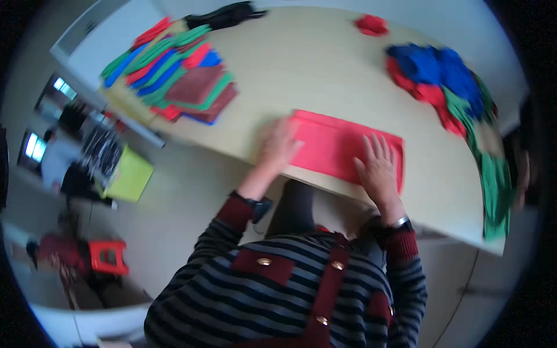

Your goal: Folding various square pieces of colored fabric and stacking them on a table.

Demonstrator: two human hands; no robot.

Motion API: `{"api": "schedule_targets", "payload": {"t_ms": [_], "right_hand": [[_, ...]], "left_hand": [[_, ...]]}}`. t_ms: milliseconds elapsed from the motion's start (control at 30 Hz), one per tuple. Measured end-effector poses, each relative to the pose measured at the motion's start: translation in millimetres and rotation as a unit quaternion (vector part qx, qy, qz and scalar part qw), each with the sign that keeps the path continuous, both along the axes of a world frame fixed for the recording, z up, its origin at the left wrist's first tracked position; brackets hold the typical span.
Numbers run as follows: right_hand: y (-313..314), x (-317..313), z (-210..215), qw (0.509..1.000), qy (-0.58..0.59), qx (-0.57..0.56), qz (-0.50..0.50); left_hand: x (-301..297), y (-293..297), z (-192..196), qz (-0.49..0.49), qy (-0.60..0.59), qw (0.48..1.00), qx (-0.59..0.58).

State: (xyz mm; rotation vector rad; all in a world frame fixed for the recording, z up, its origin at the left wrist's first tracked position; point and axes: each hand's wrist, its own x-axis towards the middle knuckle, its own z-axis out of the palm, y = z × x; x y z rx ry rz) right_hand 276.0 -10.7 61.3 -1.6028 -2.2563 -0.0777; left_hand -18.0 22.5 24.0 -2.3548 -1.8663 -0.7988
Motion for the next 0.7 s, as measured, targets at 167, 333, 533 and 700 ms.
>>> {"api": "schedule_targets", "payload": {"t_ms": [167, 333, 533, 700], "right_hand": [[4.0, -35.0, -14.5, 0.997, -0.032, 0.000, 0.064], [10.7, -33.3, -24.9, 0.995, -0.066, -0.030, 0.065], [13.1, -34.1, -25.9, 0.994, -0.077, -0.022, 0.069], [16.4, -36.7, -27.4, 0.994, -0.078, -0.027, 0.068]], "left_hand": [[19.7, -6.6, -23.3, 0.011, 0.014, 0.998, 0.054], [3.5, -3.3, -8.7, 0.053, -0.090, 0.994, 0.006], [5.0, 7.6, 23.9, 0.181, -0.105, 0.970, -0.125], [12.7, 30.6, 19.9, 0.176, -0.150, 0.960, -0.160]]}}
